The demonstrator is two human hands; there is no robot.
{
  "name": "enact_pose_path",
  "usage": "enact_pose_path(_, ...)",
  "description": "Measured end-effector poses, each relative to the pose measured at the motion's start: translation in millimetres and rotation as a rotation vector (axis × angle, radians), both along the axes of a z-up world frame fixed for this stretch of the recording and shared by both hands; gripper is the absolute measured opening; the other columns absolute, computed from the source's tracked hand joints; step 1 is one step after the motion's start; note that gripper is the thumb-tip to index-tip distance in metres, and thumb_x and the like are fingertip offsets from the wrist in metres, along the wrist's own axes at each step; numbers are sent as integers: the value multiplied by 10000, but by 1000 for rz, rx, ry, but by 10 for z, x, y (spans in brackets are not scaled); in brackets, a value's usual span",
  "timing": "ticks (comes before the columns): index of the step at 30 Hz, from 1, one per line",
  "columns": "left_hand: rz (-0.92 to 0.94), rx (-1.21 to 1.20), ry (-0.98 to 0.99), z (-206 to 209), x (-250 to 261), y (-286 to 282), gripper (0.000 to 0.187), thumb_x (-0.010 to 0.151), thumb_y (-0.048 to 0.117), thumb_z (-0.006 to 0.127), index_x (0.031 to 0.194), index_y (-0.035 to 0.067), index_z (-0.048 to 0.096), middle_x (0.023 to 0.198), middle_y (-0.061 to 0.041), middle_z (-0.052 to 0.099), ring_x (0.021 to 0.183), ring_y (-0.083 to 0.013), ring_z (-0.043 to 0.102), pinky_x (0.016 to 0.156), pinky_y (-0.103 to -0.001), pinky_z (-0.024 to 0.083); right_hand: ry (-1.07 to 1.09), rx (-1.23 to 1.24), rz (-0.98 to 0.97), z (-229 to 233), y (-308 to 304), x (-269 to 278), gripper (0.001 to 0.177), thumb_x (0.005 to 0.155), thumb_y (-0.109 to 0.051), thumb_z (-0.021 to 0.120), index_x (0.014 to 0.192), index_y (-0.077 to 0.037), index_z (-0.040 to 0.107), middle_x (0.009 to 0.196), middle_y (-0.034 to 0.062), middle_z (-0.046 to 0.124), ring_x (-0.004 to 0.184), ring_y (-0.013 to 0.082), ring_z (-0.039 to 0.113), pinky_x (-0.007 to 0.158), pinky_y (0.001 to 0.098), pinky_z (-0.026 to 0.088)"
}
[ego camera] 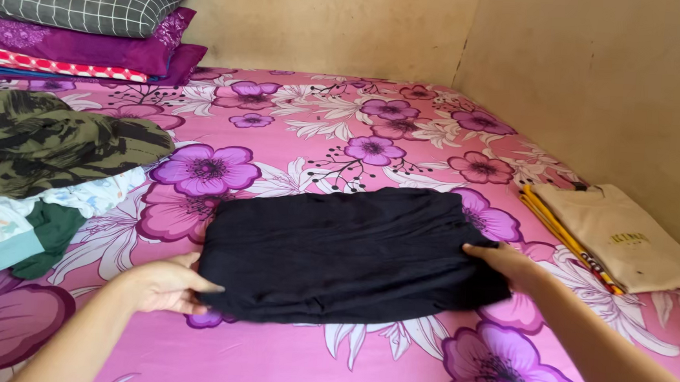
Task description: The person folds a pair of black trousers on a bed, smoothing and aligning the fabric by hand before folding it over repeatedly into a compact rectangle and setting it aside. They then pick up a camouflage-patterned garment from a pile of unfolded clothes and begin spreading it out to fold.
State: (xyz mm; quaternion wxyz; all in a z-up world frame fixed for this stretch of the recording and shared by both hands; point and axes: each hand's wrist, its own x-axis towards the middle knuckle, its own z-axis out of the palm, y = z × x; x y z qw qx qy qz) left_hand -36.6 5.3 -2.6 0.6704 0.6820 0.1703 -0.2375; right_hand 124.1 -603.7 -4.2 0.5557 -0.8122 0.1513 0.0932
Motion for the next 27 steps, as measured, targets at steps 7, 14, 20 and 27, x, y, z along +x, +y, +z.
enact_pose_path(7,77,-187,16,173,-68,406,866,884,-25,607,1603,265,222,1032,-246,676,649,-197,613,591,-332,549,31,166,96,127,-357,115,401,824,-276,809,1118,-47,662,879,86,743,684,218,709,588,341,597)
enact_pose_path(14,-29,526,284,-20,-174,182,1165,895,-133,711,1662,337,-29,1133,-212,725,810,-267,709,691,-398,602,207,-445,322,142,-553,267,398,763,-300,890,940,-16,675,658,58,536,487,182,515,411,302,370)
enact_pose_path(20,-158,885,77,236,-82,165,801,841,265,863,1484,1,465,983,-129,773,656,-221,735,547,-386,578,68,-497,68,335,-374,174,586,837,-519,832,805,28,623,654,117,611,449,204,582,442,340,501)
enact_pose_path(27,-103,860,-267,441,56,-602,890,819,253,829,1570,124,368,980,-177,742,755,-348,735,636,-479,574,-116,-229,68,466,-299,238,318,738,-268,895,770,-7,716,625,76,592,529,209,575,499,366,536)
